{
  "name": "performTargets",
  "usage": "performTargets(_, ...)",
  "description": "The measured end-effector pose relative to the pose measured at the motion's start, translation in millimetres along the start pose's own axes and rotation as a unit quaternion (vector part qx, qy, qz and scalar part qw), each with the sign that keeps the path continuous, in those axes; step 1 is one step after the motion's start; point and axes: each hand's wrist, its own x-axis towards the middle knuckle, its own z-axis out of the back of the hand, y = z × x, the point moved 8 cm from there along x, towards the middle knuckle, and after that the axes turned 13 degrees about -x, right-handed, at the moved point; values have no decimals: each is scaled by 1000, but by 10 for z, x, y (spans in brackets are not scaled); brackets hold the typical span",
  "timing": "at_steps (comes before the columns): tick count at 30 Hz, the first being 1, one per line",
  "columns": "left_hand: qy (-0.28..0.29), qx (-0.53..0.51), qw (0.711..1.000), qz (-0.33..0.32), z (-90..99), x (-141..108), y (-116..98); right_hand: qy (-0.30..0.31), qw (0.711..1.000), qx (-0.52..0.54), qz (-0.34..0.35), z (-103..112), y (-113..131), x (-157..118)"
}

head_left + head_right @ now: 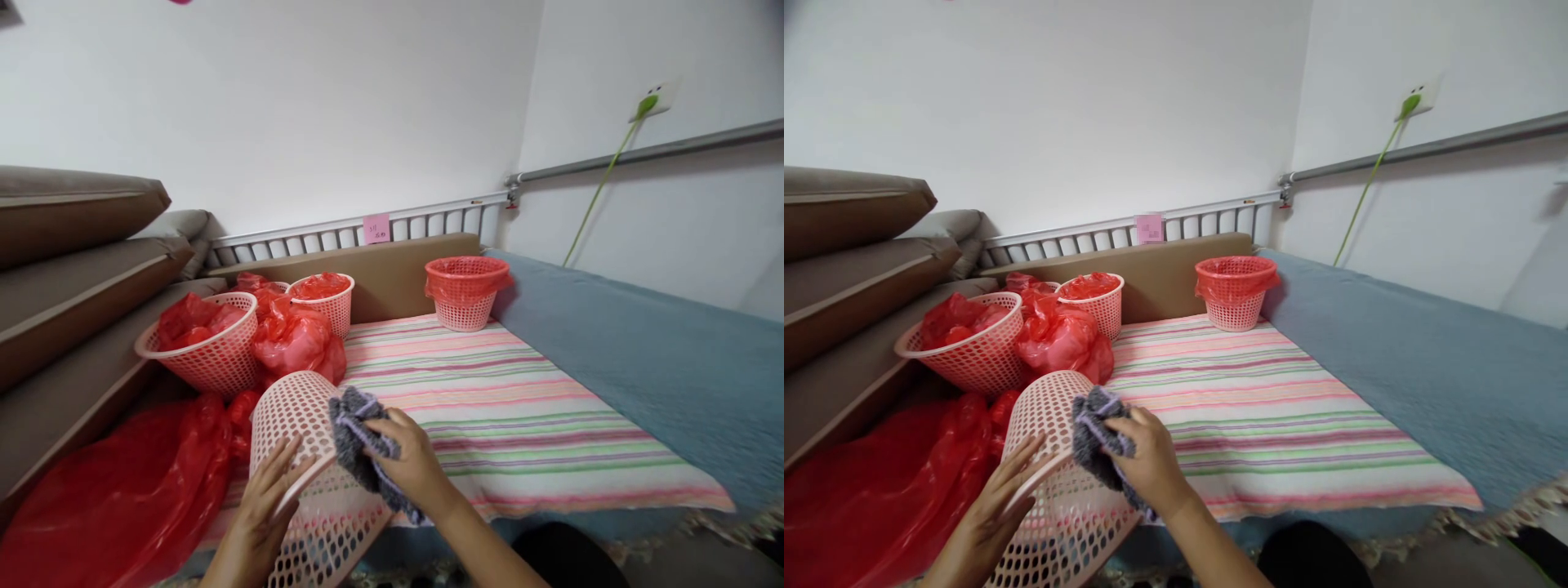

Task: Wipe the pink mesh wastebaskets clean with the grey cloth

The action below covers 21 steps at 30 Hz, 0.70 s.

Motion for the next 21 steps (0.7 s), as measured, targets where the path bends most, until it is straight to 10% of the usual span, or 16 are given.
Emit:
performTargets(7, -2, -33, 998, 47, -7, -99, 143, -9, 946, 205, -249, -200, -1126, -430)
performTargets(16, -148, -171, 967, 116, -33, -128, 186, -117, 985, 51, -116, 417, -759, 7)
performTargets(21, -88, -145, 981, 98, -243, -45, 68, -106, 990, -27, -90, 528, -766, -12)
